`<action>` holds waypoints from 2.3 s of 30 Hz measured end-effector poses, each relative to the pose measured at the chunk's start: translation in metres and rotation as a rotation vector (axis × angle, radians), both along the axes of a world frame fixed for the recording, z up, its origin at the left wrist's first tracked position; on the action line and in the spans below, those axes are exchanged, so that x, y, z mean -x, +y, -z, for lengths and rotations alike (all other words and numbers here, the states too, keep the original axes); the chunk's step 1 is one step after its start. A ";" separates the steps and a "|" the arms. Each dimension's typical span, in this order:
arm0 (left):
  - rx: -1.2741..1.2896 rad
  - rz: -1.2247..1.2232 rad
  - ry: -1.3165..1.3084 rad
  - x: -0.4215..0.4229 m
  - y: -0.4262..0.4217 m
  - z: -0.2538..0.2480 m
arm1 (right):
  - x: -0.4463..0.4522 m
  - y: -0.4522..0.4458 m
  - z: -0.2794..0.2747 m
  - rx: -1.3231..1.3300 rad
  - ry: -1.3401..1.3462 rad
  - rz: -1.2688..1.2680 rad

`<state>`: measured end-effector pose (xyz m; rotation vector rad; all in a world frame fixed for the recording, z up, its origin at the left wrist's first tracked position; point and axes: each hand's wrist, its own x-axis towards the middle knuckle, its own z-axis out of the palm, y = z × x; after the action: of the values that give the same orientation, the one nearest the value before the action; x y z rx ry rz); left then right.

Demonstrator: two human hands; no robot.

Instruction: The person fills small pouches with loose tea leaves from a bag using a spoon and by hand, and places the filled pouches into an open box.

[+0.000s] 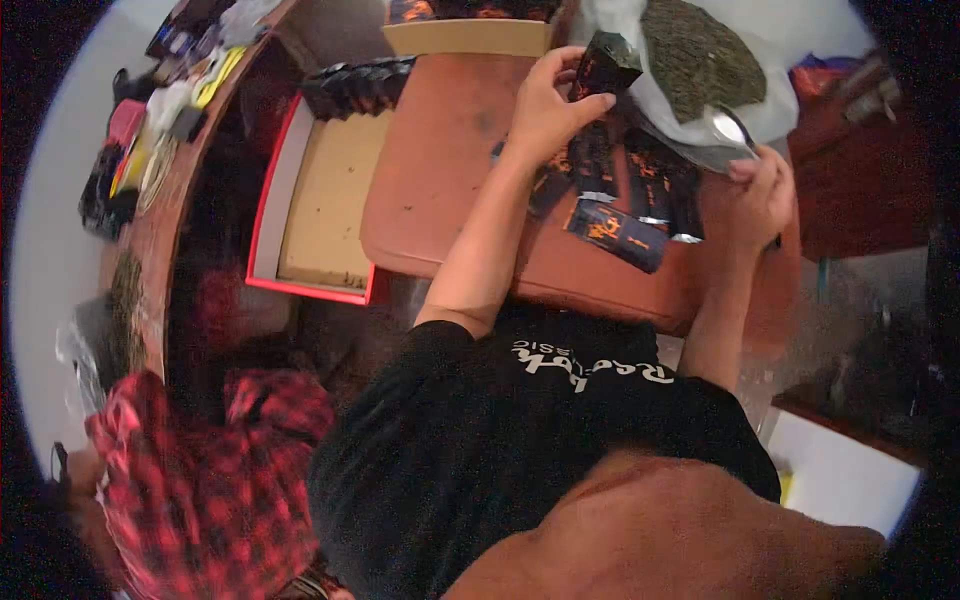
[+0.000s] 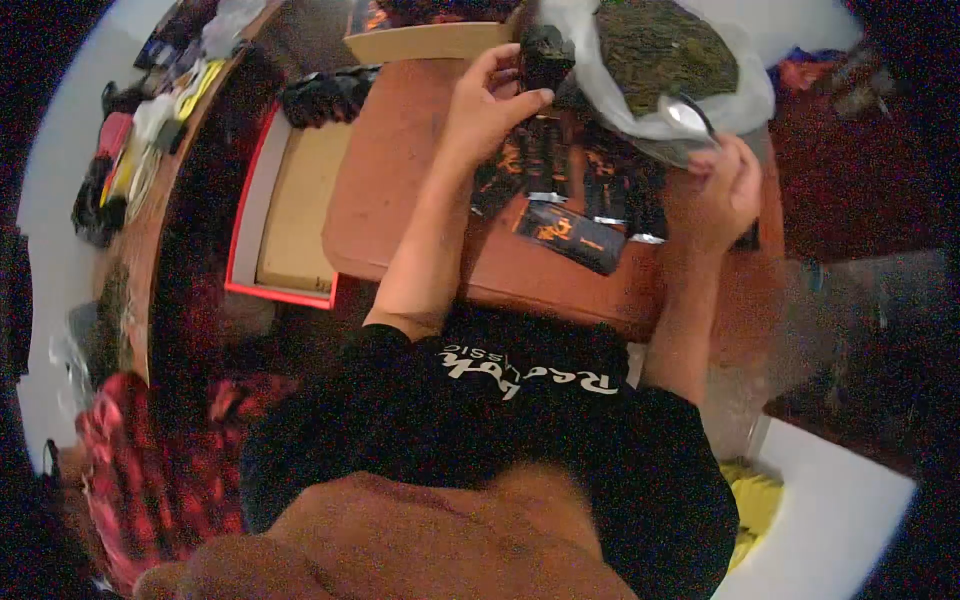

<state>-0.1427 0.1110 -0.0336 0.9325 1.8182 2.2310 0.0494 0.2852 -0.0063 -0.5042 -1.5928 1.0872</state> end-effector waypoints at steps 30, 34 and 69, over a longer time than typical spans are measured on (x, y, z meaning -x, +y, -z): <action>0.407 -0.663 0.012 0.223 -0.203 0.178 | -0.022 0.057 0.036 0.164 -0.090 0.074; 0.578 -0.653 0.080 0.233 -0.195 0.198 | -0.014 0.033 0.024 0.186 -0.101 0.095; 0.382 -0.467 0.171 0.219 -0.236 0.168 | -0.023 0.029 0.024 0.211 -0.105 0.161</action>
<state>-0.3615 -0.1254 -0.2016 0.6955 2.6471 1.9407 0.0723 0.3146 -0.0304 -0.8281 -1.5062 1.1262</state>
